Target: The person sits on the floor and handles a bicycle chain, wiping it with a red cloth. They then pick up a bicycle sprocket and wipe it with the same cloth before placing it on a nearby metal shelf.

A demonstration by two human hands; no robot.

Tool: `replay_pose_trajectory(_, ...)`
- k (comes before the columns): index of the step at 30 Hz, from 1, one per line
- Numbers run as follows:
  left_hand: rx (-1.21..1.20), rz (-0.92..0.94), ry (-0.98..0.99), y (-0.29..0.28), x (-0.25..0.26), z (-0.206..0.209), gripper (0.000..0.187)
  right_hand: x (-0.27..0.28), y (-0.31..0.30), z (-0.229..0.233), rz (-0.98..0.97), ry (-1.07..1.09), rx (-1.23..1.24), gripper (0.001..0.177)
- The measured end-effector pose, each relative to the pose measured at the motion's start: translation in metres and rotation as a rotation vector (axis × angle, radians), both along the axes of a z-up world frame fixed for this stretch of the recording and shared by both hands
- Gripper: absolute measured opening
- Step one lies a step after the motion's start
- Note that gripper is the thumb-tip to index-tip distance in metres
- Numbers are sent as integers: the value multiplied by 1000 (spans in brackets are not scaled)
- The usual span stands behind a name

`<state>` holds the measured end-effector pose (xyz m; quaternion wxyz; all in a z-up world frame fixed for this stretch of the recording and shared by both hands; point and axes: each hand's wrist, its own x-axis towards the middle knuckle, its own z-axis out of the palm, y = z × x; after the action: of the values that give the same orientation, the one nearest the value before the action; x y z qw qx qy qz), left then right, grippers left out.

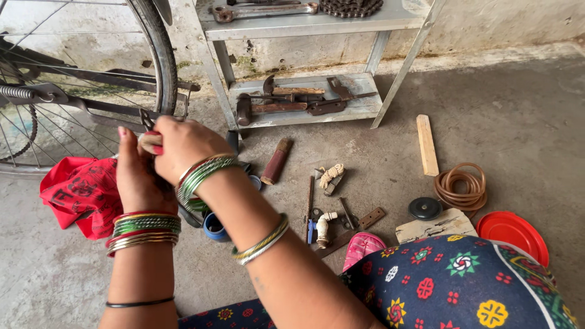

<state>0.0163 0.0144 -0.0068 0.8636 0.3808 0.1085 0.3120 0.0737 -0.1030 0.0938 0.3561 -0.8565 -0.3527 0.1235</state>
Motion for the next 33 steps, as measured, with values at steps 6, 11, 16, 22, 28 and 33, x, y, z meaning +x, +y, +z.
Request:
replay_pose_trajectory(6, -23, -191, 8, -45, -14, 63, 67, -2, 5, -12, -115, -129, 316, 43)
replay_pose_trajectory(11, -72, -130, 27, -40, -12, 51, 79, 10, 13, -18, 127, -79, 169, 29)
replay_pose_trajectory(16, -98, -73, -47, -19, -12, 29, 77, -1, 5, -6, 236, -92, 61, 19)
replay_pose_trajectory(22, -192, -145, -8, -37, -18, 56, 98, 6, 7, 3, -136, -136, 260, 25)
replay_pose_trajectory(28, -251, -69, -24, -27, -15, 30, 83, 0, 18, -17, -33, -149, 59, 23)
replay_pose_trajectory(33, -70, -17, -84, -1, -13, -6, 74, -6, 18, -14, 216, -50, -73, 22)
